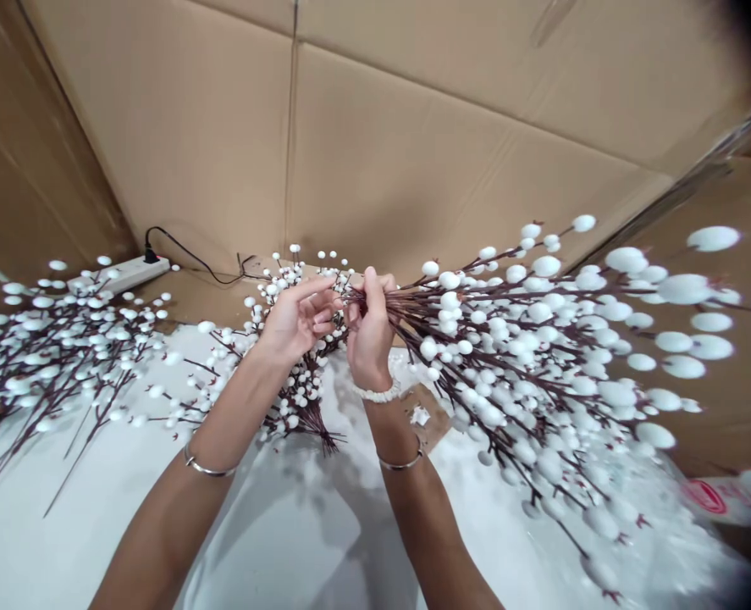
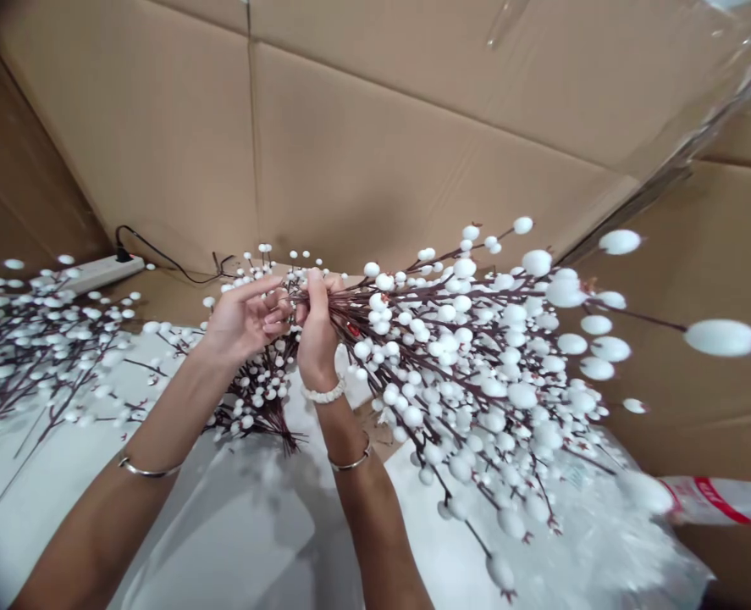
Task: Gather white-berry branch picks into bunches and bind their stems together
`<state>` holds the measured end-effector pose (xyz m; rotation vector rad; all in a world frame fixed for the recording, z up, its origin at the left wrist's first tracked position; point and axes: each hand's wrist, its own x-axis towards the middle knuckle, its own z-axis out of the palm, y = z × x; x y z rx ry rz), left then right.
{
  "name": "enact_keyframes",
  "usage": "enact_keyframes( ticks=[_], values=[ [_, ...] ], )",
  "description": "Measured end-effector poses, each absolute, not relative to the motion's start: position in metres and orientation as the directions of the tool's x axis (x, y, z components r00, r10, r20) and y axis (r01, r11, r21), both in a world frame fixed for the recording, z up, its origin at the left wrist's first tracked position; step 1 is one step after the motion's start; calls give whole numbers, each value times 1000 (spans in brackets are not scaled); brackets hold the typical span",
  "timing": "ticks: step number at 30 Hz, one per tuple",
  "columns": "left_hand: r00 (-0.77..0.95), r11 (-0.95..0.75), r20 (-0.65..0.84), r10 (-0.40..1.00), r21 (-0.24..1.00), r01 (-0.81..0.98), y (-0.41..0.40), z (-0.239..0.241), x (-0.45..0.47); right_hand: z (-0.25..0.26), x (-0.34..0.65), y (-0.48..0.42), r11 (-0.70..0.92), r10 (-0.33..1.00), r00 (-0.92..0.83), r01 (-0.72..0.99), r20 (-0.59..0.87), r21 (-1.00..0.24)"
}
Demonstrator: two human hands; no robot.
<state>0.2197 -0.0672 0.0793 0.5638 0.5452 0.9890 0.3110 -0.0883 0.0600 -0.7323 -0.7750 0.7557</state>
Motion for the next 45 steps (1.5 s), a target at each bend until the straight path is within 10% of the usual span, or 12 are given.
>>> enact_keyframes(
  ticks=[30, 45],
  values=[
    [335, 40, 199, 921, 807, -589, -78, 79, 221, 71, 322, -91, 472, 874, 371, -493, 314, -731],
    [194, 89, 34, 980, 801, -592, -91, 83, 231, 75, 322, -89, 389, 907, 380, -595, 180, -704]
  ],
)
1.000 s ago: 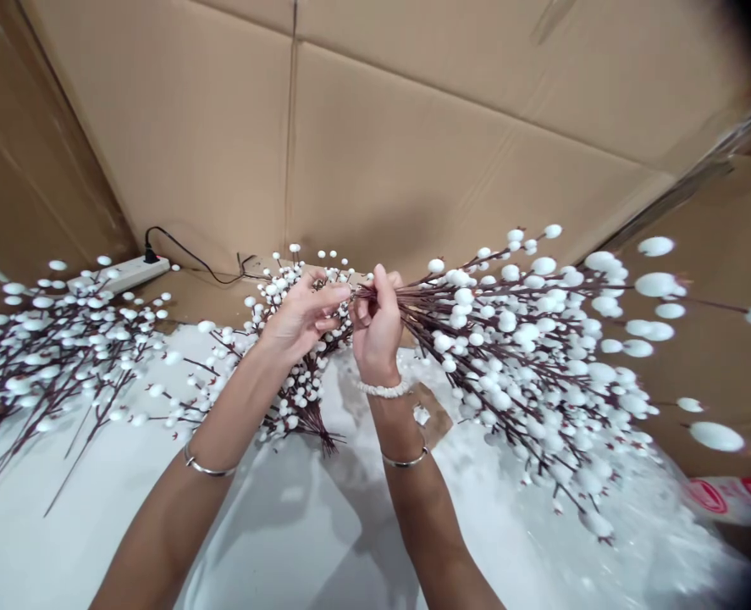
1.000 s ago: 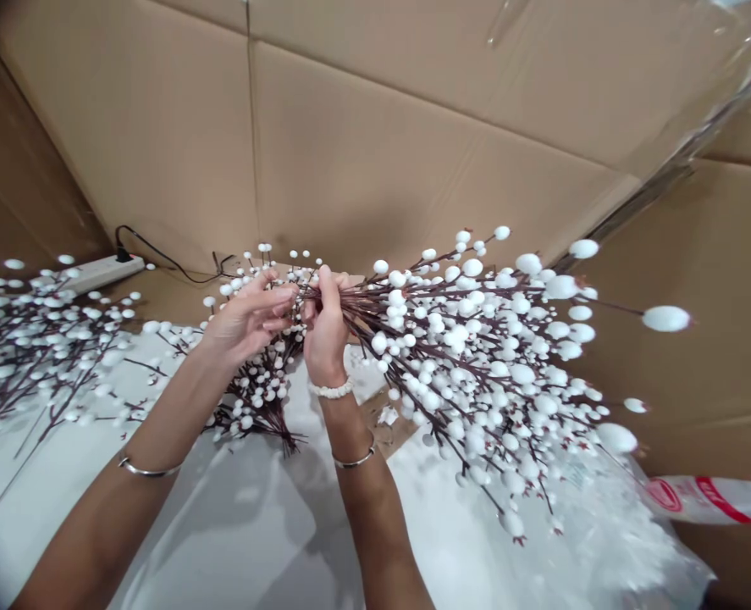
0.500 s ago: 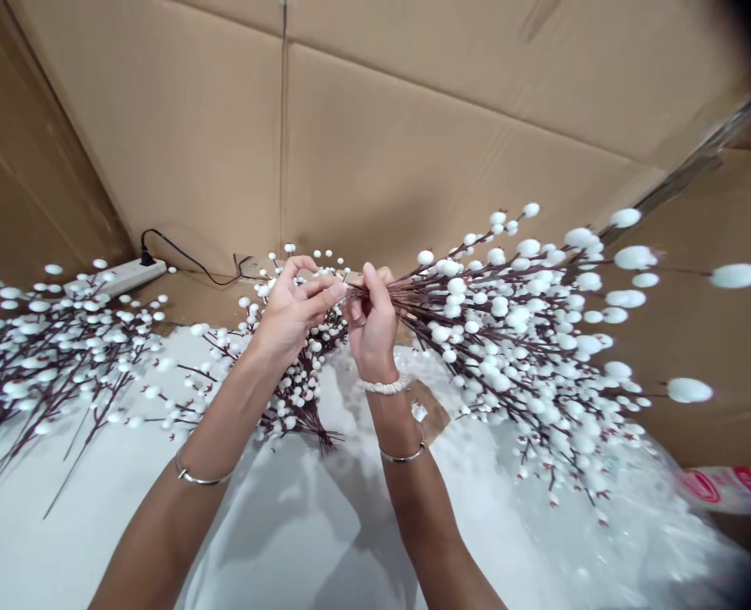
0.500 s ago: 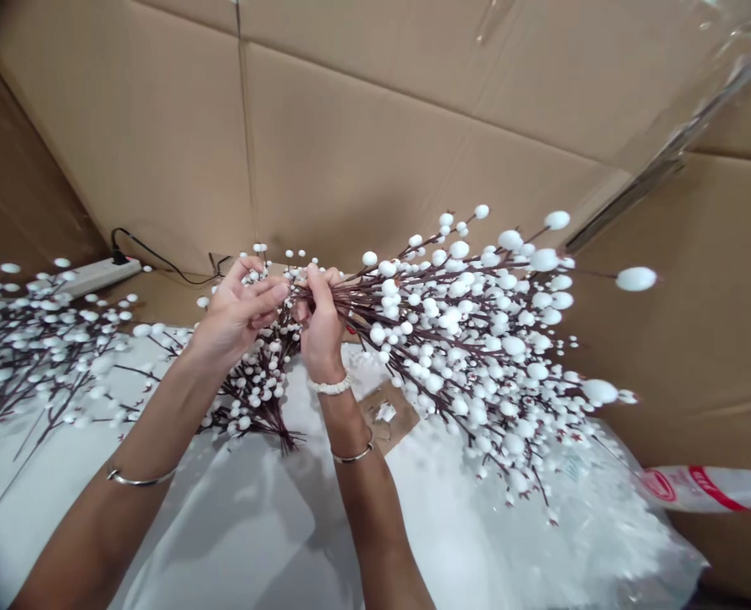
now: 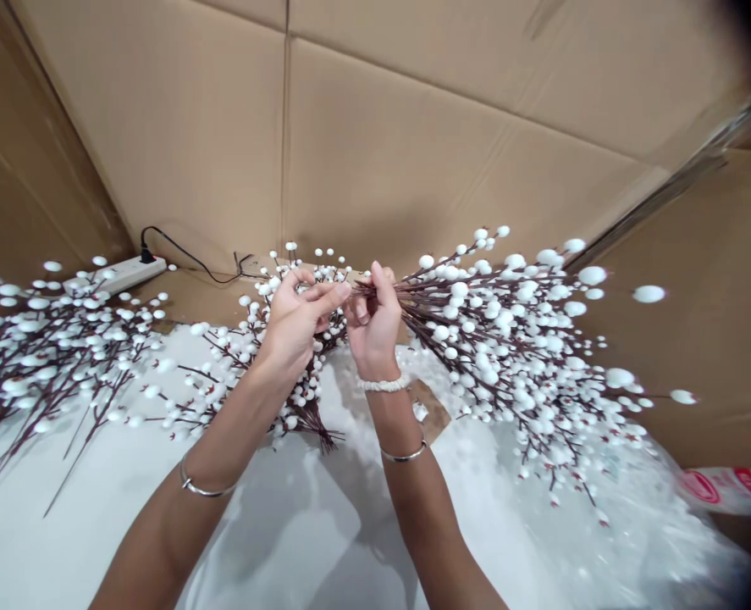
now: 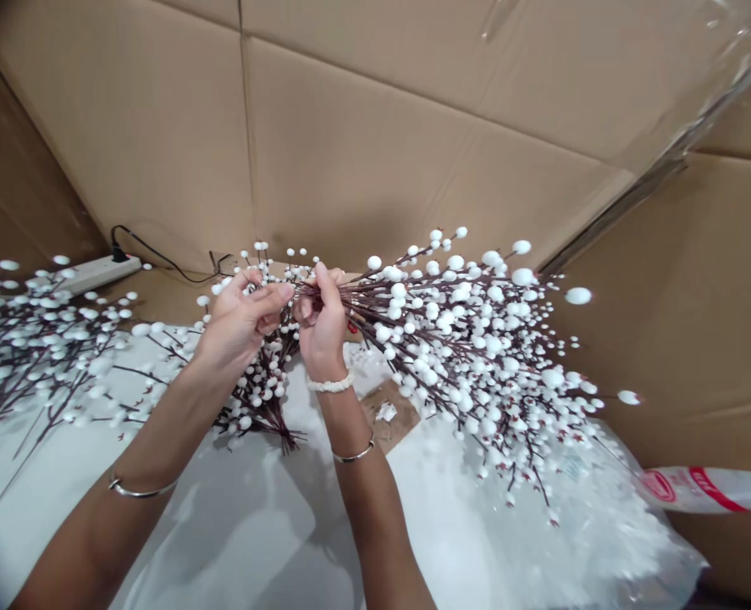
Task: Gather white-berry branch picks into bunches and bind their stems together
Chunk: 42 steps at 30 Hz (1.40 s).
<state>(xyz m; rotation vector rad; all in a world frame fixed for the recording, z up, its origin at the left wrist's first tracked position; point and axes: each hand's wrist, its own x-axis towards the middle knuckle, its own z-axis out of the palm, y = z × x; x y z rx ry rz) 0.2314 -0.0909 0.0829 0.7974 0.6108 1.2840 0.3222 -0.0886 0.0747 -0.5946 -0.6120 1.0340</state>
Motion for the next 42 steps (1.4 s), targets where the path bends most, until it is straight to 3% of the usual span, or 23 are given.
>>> enact_keyframes(
  ticks=[12, 18, 25, 34, 42],
  values=[
    [256, 121, 60, 965, 761, -637, -83, 74, 235, 84, 325, -91, 163, 981, 195, -756, 19, -634],
    [-16, -293, 336, 942, 797, -529, -93, 76, 238, 88, 328, -95, 49, 999, 37, -712, 33, -701],
    [-201, -541, 504, 840, 754, -373, -100, 74, 241, 86, 326, -97, 98, 995, 54, -679, 84, -728],
    [-251, -648, 598, 762, 700, -300, -100, 75, 236, 85, 321, -100, 206, 978, 153, -650, 140, -732],
    [-306, -870, 815, 492, 447, -208, -78, 58, 242, 79, 321, -97, 318, 948, 201, -655, 248, -685]
  ],
)
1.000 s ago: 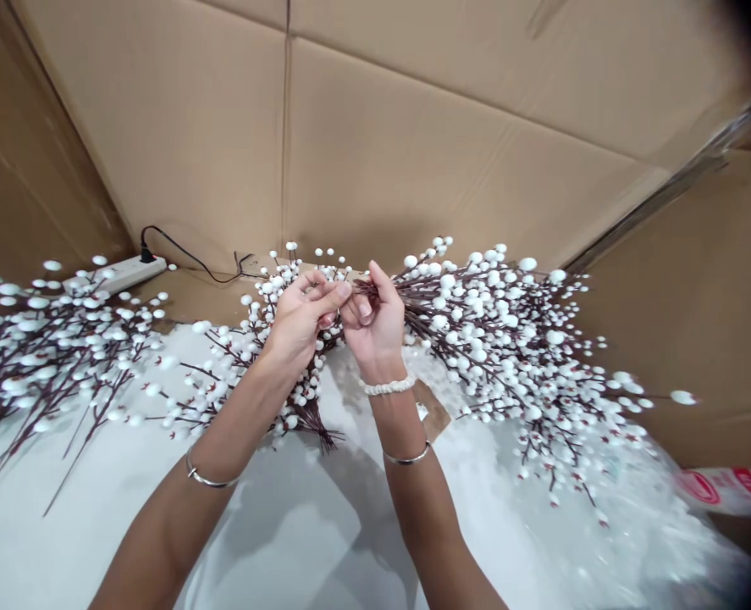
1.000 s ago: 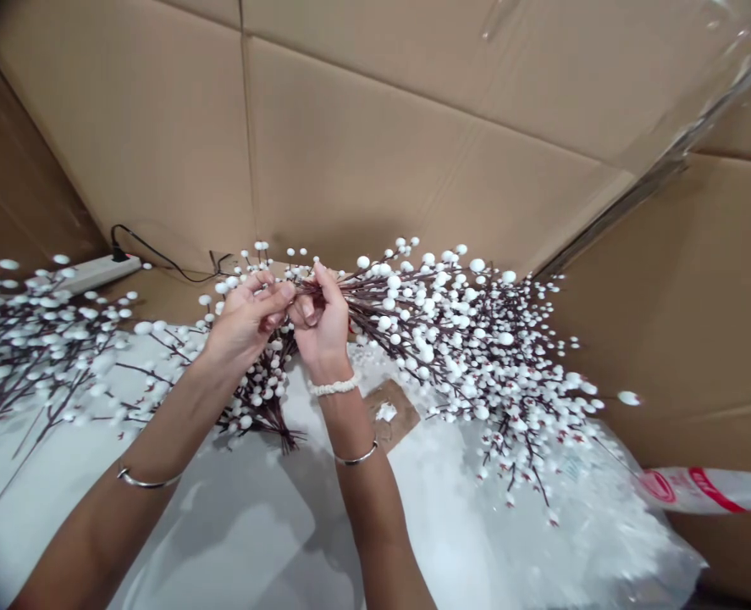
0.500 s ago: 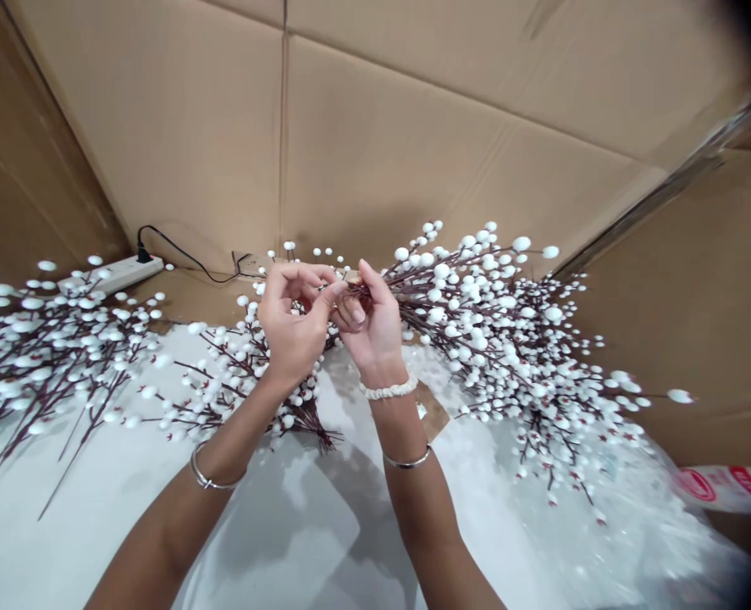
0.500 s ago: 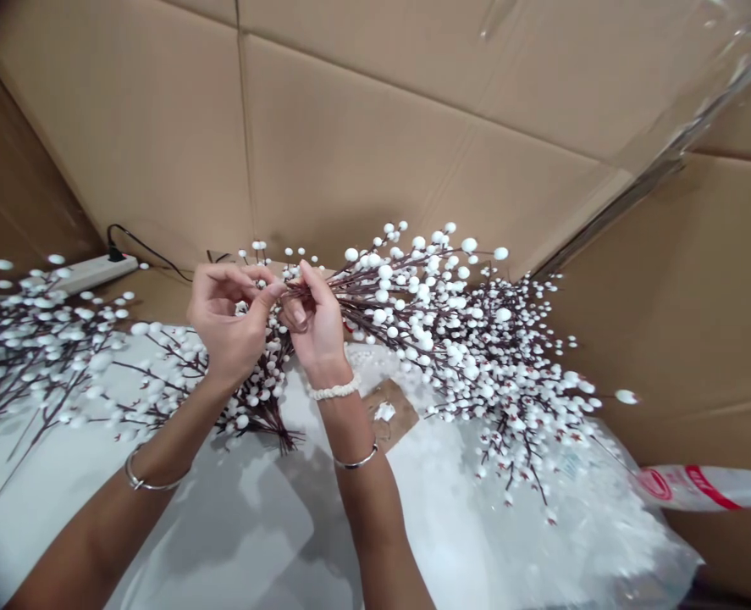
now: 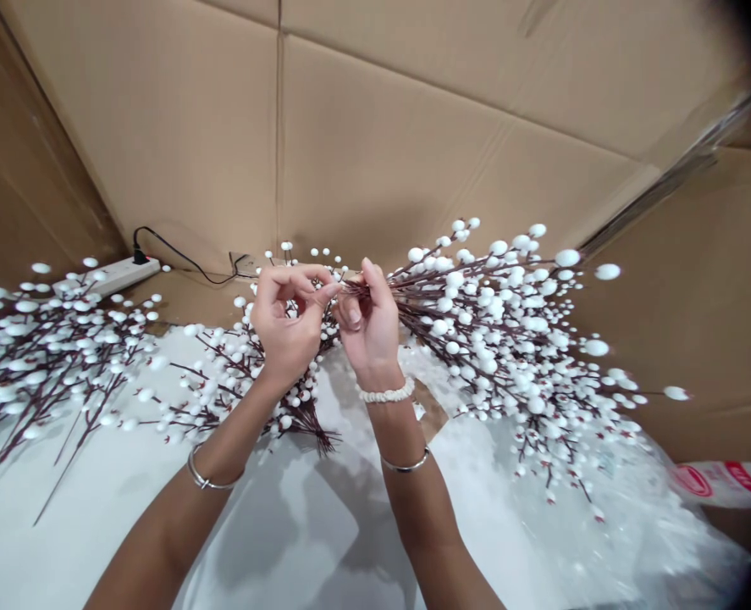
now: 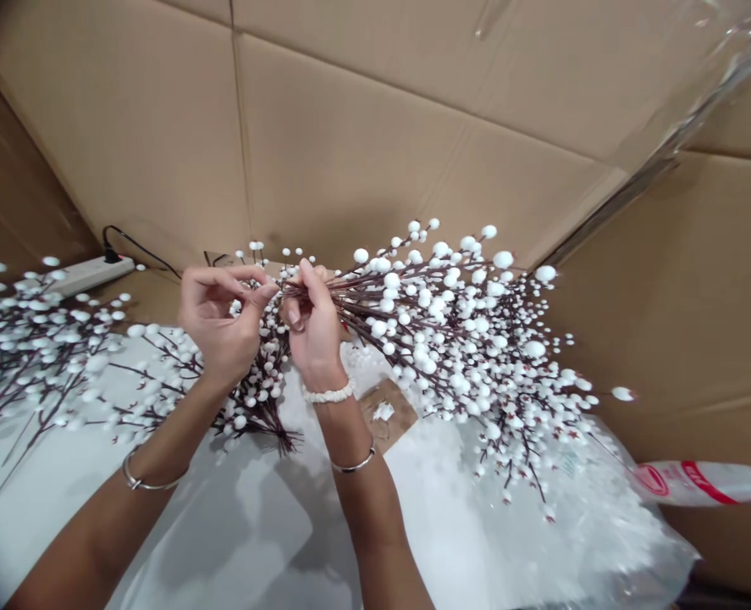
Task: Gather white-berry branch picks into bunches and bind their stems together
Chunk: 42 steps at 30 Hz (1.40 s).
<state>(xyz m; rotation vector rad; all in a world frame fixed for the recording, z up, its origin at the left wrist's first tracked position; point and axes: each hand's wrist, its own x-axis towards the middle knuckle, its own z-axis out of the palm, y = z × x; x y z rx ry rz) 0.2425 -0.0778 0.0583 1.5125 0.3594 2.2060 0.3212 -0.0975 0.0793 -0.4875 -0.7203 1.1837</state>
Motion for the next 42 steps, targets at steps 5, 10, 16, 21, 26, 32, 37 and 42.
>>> enact_keyframes(
  ticks=[5, 10, 16, 21, 26, 32, 37, 42],
  values=[
    [-316, -887, 829, 460, 415, -202, -78, 57, 243, 80, 319, -99, 343, 939, 233, -662, 253, -666],
    [-339, -899, 833, 437, 389, -202, -78, 58, 243, 84, 316, -101, 331, 943, 267, -664, 200, -670],
    [-351, -900, 830, 434, 389, -196, -79, 59, 244, 87, 315, -103, 306, 949, 269, -645, 167, -700],
    [-358, -900, 825, 437, 394, -188, -79, 58, 245, 88, 315, -104, 308, 947, 280, -652, 158, -693],
    [-352, -902, 831, 431, 388, -188, -79, 58, 245, 84, 315, -103, 340, 940, 271, -681, 208, -648],
    [-358, -912, 839, 410, 367, -183, -78, 58, 246, 83, 315, -102, 358, 934, 266, -669, 240, -651],
    [-359, -912, 839, 409, 368, -179, -78, 59, 245, 84, 314, -102, 339, 940, 268, -675, 211, -655],
    [-332, -910, 847, 414, 378, -170, -79, 62, 240, 84, 315, -104, 367, 930, 238, -613, 279, -700]
  ],
)
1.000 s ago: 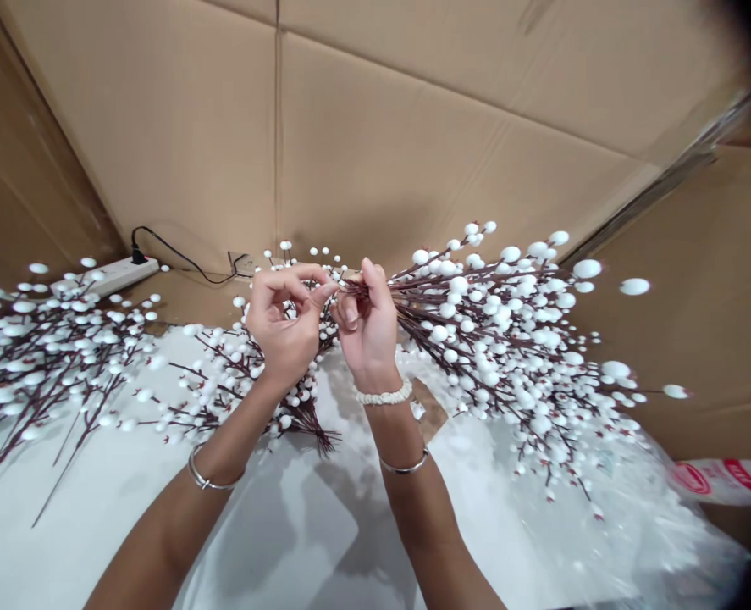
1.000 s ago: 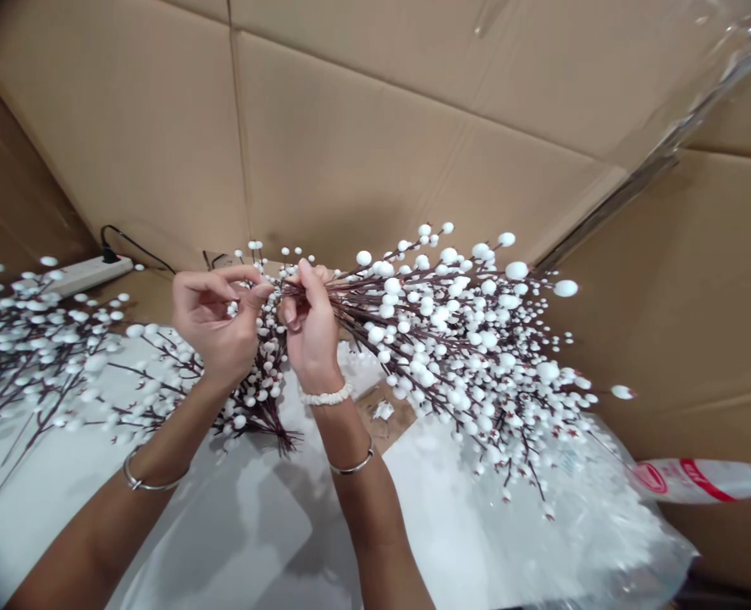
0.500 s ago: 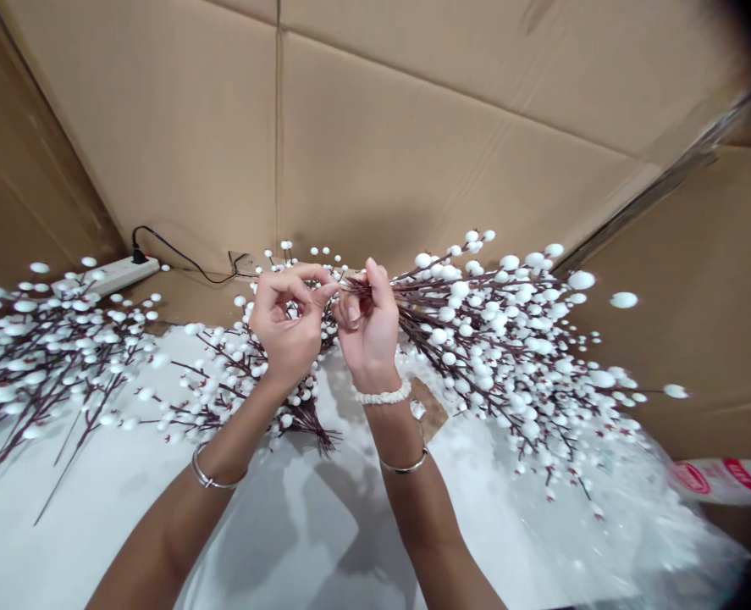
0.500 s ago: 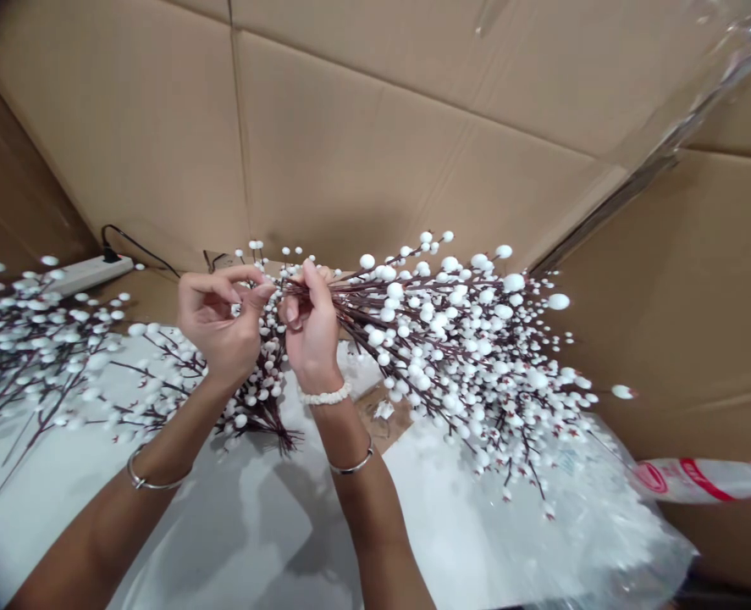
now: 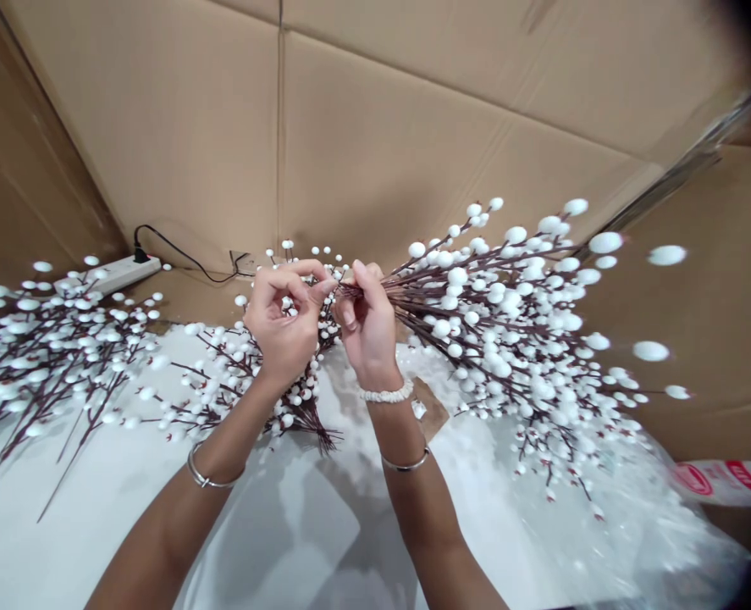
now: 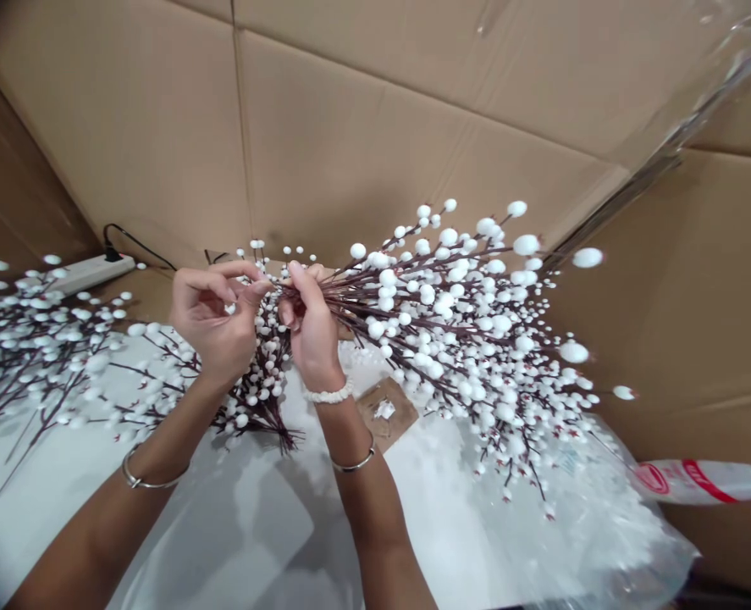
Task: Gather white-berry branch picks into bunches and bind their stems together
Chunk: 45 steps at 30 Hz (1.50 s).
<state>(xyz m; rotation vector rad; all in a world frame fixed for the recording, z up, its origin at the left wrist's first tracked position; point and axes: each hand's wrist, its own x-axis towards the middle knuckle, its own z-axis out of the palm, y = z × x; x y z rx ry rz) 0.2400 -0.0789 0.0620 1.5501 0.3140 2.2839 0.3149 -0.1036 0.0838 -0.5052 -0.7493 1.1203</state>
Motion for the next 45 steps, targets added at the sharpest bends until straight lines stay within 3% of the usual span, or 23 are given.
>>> enact_keyframes(
  ticks=[7, 12, 27, 45],
  values=[
    [-289, -904, 857, 427, 404, -138, -80, 66, 232, 79, 319, -104, 443, 895, 166, -421, 413, -792],
    [-231, -906, 876, 424, 414, -95, -78, 65, 228, 78, 321, -103, 402, 914, 147, -444, 378, -801],
    [-61, -669, 674, 736, 711, -215, -86, 85, 218, 77, 332, -100, 462, 882, 114, -403, 458, -790],
    [72, -561, 606, 793, 770, -304, -86, 87, 214, 74, 339, -101, 437, 890, 82, -438, 449, -786]
  ],
)
